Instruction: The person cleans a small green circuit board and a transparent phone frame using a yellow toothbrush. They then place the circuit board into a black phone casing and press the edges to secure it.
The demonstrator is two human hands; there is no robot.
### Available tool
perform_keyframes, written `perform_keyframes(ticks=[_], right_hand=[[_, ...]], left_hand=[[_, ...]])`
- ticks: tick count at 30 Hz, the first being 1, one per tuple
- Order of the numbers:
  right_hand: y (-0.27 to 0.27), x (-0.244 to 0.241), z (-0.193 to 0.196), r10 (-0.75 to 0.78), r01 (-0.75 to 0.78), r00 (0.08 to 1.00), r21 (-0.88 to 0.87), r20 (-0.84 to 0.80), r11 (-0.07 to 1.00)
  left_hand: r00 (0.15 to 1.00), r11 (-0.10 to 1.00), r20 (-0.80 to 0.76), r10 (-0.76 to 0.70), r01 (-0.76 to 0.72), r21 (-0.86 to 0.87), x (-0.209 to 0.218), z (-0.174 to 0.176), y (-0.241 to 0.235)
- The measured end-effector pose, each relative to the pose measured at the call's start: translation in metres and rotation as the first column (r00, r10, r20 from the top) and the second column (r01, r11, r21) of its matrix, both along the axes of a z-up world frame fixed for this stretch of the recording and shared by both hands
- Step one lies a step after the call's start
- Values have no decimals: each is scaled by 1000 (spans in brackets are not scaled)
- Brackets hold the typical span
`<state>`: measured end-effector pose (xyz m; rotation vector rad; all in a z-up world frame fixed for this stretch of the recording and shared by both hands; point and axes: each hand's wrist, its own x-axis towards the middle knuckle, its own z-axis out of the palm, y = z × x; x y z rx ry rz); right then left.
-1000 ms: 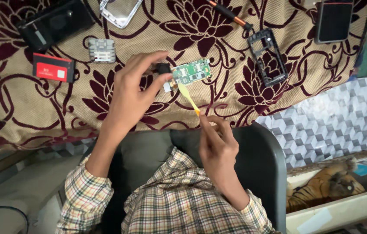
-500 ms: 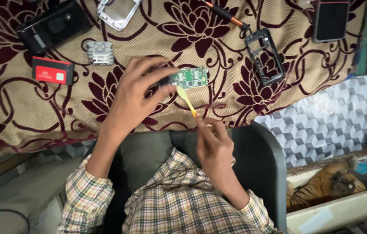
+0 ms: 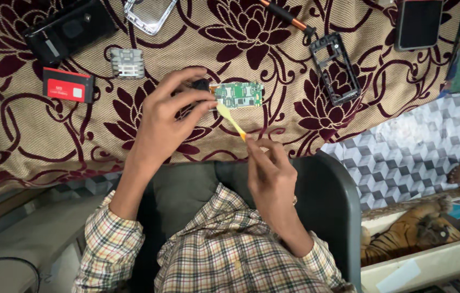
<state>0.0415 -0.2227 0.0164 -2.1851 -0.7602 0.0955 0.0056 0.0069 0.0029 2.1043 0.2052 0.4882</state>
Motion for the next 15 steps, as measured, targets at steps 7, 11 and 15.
perform_keyframes(ticks=[7,11,15], right_hand=[[8,1,13,111,-90,986,-160,127,983],[11,0,8,109,-67,980,-237,169,969],[15,-5,7,157,-129,977,-187,144,974]], left_hand=[[999,997,39,20,-23,72,4,-3,0],[999,999,22,39,-40,27,0,-5,0],[998,998,31,57,-58,35,4,-1,1]])
